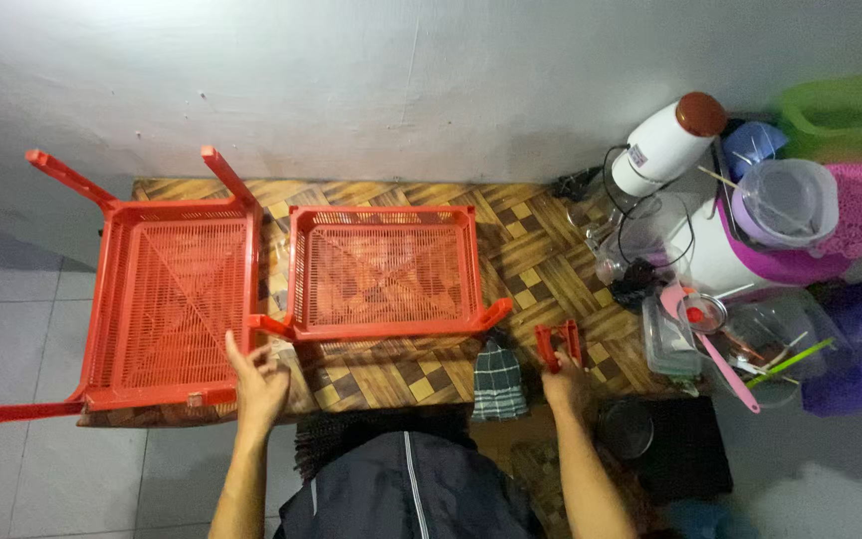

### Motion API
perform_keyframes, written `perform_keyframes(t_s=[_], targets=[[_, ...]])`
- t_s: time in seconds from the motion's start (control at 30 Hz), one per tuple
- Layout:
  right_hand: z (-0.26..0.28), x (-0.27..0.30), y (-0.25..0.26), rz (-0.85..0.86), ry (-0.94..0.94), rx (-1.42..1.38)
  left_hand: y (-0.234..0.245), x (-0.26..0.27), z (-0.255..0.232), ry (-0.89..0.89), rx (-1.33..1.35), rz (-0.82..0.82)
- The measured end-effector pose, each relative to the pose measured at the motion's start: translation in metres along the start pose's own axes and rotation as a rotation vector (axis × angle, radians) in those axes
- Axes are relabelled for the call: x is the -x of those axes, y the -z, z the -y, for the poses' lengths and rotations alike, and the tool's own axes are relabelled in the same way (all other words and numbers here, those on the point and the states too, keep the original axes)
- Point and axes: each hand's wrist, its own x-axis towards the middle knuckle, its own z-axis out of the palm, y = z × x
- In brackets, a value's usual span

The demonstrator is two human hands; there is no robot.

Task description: The person wipes red plastic chair legs with a cloth. They handle the legs one at a time, rotating them to wipe different sides, and place them back on the table after cleaning.

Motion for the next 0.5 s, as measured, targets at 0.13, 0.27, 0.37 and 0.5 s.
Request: perform_keyframes(t_s=[0.13,0.27,0.37,0.5], targets=[[-0.003,0.002,0.001,0.07,-0.079,-0.036,-0.002,0.023,0.015,0.062,0.1,-0.023],[0.003,-0.004,0.0,-0.167,0.021,-0.347,0.0,0.021,0.025,0.102,0.2,-0.013],[0.007,-0.006,0.002,-0.255,0.086,-0.511,0.002,0.02,0.026,0.122,0.199,-0.002],[0.012,-0.005,0.005,-0.163,-0.01,-0.657,0.001,0.021,0.023,0.09,0.191,0.003]])
